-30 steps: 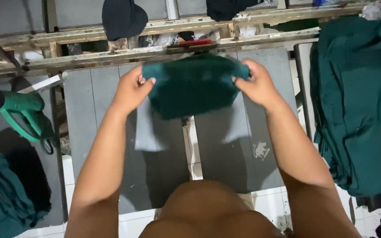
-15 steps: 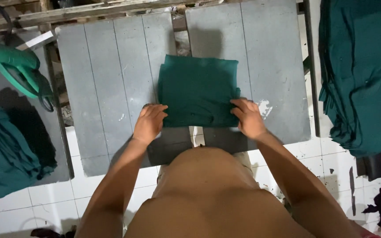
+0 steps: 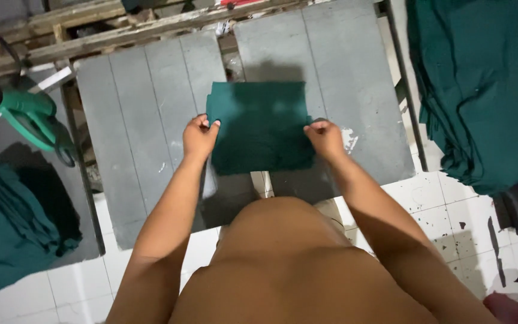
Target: The person folds green t-shirts by hand on a wooden surface, smoothing the fabric and stacking the folded garments.
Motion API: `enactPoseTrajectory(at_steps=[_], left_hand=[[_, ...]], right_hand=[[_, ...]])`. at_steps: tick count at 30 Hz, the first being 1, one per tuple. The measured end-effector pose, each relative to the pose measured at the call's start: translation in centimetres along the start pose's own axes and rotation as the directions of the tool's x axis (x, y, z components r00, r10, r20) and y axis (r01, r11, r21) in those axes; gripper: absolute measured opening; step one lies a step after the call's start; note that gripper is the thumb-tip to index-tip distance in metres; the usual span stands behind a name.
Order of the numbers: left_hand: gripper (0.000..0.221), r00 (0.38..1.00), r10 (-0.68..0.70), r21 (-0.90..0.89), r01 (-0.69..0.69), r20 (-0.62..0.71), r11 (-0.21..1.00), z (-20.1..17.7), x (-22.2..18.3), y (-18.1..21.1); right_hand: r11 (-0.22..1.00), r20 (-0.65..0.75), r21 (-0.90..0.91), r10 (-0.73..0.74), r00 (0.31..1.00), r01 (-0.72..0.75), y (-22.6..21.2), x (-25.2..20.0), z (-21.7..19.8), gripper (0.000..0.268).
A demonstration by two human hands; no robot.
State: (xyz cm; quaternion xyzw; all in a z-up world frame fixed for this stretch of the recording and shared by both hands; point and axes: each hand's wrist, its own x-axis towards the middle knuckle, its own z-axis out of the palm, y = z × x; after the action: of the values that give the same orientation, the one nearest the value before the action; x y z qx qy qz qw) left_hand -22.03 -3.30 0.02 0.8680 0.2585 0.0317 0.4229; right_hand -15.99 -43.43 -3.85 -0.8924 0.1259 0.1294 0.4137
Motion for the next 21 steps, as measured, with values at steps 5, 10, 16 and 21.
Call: enactPoseTrajectory(at_steps=[5, 10, 16, 21], left_hand=[[0.018, 0.994, -0.035, -0.060, 0.029, -0.102, 0.998, 4.2, 2.1, -2.6], [0.011, 0.979, -0.204, -0.382, 0.178, -0.027, 0.907, 2.1, -0.1, 0.2], [0.011, 0.910, -0.378, -0.328, 0.414, 0.171, 0.849, -0.3, -0.5, 0.6], [0.035, 0.930, -0.109, 0.160, 0.055, 0.352, 0.986, -4.5, -5.7, 2.0]], right_hand=[[0.989, -0.071, 0.140, -0.042, 0.997, 0.052, -5.6, -3.0, -0.3, 0.012], [0.962, -0.056, 0.266, -0.045, 0.997, 0.058, -4.7, -2.3, -0.4, 0.008], [0.997, -0.091, 0.041, 0.076, 0.993, -0.072, -9.0, -5.4, -2.3, 0.010], [0.896, 0.145, -0.439, 0.135, 0.980, -0.059, -13.5, -8.6, -4.9, 0.035]])
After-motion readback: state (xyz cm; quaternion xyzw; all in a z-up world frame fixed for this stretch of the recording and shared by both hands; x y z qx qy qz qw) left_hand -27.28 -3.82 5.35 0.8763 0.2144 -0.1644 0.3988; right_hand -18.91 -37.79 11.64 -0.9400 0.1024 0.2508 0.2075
